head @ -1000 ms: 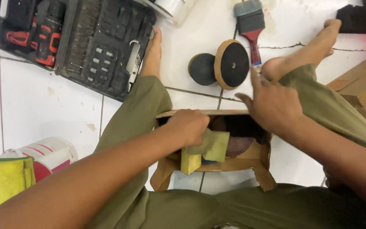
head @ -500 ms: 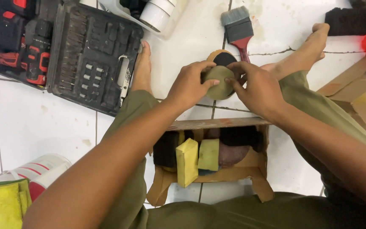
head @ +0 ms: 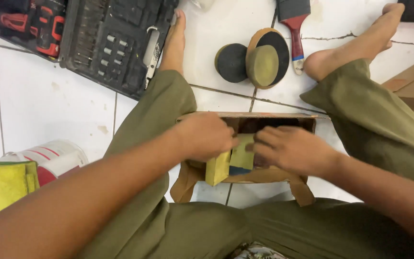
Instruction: The person sits on a tiled floor and organizes various tools and supplies. They pick up items such as a scraper, pliers, and a hammer, placing them into a wooden crate. They also sort through a cardboard box containing sanding discs and sponges, arranging them neatly.
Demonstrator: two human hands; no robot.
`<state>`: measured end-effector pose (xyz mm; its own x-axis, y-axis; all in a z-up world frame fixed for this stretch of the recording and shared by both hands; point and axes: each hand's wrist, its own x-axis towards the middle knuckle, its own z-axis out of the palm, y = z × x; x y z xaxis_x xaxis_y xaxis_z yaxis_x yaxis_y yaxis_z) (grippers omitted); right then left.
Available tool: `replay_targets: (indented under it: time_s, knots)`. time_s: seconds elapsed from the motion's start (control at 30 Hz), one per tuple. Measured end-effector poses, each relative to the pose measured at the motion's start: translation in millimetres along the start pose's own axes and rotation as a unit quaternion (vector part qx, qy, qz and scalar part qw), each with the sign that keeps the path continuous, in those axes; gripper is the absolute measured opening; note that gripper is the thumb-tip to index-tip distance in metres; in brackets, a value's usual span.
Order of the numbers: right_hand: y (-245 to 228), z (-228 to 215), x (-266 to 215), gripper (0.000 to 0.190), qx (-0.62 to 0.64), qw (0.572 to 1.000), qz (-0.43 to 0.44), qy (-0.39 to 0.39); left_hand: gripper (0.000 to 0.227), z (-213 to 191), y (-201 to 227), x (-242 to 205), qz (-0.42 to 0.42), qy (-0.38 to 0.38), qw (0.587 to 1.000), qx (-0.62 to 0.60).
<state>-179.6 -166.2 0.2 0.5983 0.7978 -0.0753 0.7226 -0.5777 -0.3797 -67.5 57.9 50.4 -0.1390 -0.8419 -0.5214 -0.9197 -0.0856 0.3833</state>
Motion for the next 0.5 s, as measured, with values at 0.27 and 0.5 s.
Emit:
replay_targets:
  time_s: [0.27, 0.5]
  knots:
    - [-6, 85, 18, 0.068, -0.152, 0.985, -0.060, -0.052, 0.037, 151, -9, 63, 0.130, 0.027, 0.943, 0.305]
    - [6, -5, 0, 0.066, 0.038, 0.980, -0.027, 0.193, 0.037, 55, -27, 7, 0.204, 0.306, 0.904, 0.217]
